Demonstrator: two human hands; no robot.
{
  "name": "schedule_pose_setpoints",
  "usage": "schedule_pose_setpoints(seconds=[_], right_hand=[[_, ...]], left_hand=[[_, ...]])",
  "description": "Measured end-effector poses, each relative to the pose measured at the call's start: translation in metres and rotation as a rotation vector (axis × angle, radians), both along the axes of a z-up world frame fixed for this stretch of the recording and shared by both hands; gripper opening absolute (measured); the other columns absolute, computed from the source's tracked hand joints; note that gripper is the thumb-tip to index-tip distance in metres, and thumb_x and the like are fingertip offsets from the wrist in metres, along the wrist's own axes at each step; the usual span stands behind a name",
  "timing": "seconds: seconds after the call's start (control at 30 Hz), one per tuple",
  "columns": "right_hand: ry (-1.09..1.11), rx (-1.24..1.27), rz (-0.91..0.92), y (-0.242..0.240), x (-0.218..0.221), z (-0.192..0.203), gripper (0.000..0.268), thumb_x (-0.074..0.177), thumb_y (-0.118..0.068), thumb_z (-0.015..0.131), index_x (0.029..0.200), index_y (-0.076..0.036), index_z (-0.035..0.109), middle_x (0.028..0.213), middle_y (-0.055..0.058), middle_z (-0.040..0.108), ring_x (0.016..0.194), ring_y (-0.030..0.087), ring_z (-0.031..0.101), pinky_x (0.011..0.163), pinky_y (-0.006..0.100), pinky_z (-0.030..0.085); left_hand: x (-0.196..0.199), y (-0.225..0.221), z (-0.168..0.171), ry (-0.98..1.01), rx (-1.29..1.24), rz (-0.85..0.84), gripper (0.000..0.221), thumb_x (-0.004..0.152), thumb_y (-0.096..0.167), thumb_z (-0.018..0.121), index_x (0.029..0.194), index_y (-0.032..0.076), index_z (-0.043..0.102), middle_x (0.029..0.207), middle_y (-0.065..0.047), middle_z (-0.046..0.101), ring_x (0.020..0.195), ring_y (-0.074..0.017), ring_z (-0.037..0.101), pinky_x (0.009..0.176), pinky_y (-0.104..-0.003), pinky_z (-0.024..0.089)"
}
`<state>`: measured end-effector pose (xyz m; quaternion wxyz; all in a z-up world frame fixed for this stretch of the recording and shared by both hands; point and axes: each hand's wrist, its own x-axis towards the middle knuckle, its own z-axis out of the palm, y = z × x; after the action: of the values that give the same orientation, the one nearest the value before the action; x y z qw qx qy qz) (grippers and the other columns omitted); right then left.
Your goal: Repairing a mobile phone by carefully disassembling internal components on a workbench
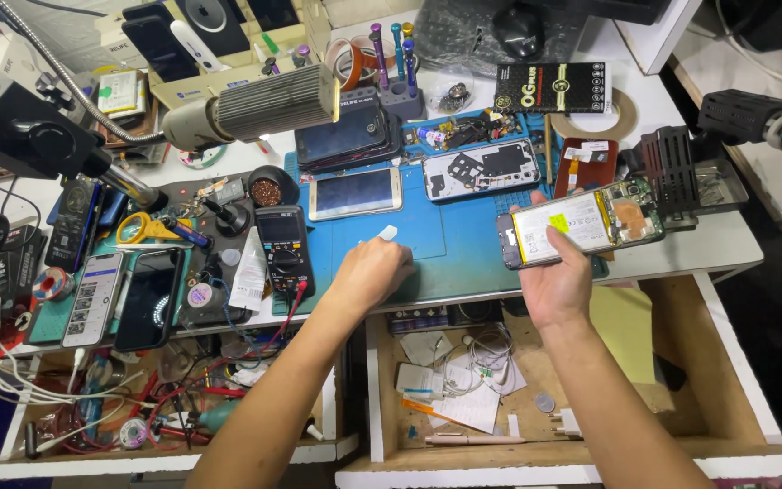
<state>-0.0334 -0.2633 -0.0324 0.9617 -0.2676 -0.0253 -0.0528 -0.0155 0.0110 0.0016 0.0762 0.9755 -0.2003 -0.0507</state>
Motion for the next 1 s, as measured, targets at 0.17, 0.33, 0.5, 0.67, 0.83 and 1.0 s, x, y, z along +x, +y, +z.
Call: schedule_pose_setpoints(seconds=[0.17,0.33,0.5,0.67,0.83,1.0], right_hand=[[0.031,0.000,0.013,0.007,-0.008,0.020,0.067,0.102,-0.007,0.041,0.157,-0.030,0.011,0.163,0.011,0.030,0.152,0.041,0.027,0.123,0.065,0.015],[0.065,-0.055,0.006,0.014,-0.009,0.026,0.069,0.100,-0.007,0.040,0.157,-0.030,0.009,0.162,0.012,0.028,0.150,0.042,0.027,0.123,0.065,0.014],[0.135,-0.074,-0.007,0.014,-0.006,0.027,0.073,0.097,-0.007,0.039,0.158,-0.028,0.006,0.163,0.014,0.026,0.149,0.045,0.025,0.121,0.066,0.013],[0.156,-0.085,-0.007,0.014,-0.008,0.040,0.073,0.097,-0.006,0.037,0.158,-0.028,0.005,0.164,0.014,0.025,0.150,0.044,0.025,0.122,0.065,0.012],[0.168,-0.073,0.001,0.013,-0.010,0.039,0.073,0.097,-0.006,0.038,0.158,-0.027,0.005,0.164,0.013,0.024,0.149,0.043,0.024,0.122,0.064,0.013],[0.157,-0.090,-0.001,0.012,-0.011,0.041,0.074,0.097,-0.006,0.039,0.159,-0.026,0.003,0.164,0.013,0.024,0.149,0.042,0.026,0.122,0.065,0.015]], left_hand=[[0.011,-0.012,-0.029,-0.105,0.082,-0.004,0.005,0.082,0.014,0.075,0.083,0.009,0.076,0.074,-0.014,0.073,0.075,-0.0389,0.076,0.063,-0.048,0.063],[0.012,-0.028,-0.025,-0.036,0.110,-0.033,0.012,0.083,0.002,0.064,0.084,0.003,0.076,0.073,-0.020,0.073,0.076,-0.0434,0.076,0.063,-0.054,0.062],[0.023,-0.030,-0.015,0.056,0.247,-0.089,0.013,0.082,0.001,0.065,0.087,0.002,0.077,0.079,-0.023,0.074,0.079,-0.0436,0.076,0.064,-0.054,0.061],[0.023,-0.027,0.009,0.172,0.235,-0.091,0.016,0.082,0.012,0.067,0.091,0.003,0.077,0.087,-0.023,0.076,0.087,-0.0434,0.076,0.070,-0.055,0.062],[0.024,-0.031,0.019,0.218,0.213,-0.093,0.016,0.078,0.017,0.072,0.087,0.006,0.079,0.087,-0.023,0.076,0.088,-0.0447,0.076,0.072,-0.055,0.062],[0.045,-0.042,0.049,0.263,0.110,-0.059,0.022,0.079,0.023,0.065,0.088,0.009,0.079,0.090,-0.024,0.077,0.093,-0.0457,0.075,0.077,-0.057,0.061]])
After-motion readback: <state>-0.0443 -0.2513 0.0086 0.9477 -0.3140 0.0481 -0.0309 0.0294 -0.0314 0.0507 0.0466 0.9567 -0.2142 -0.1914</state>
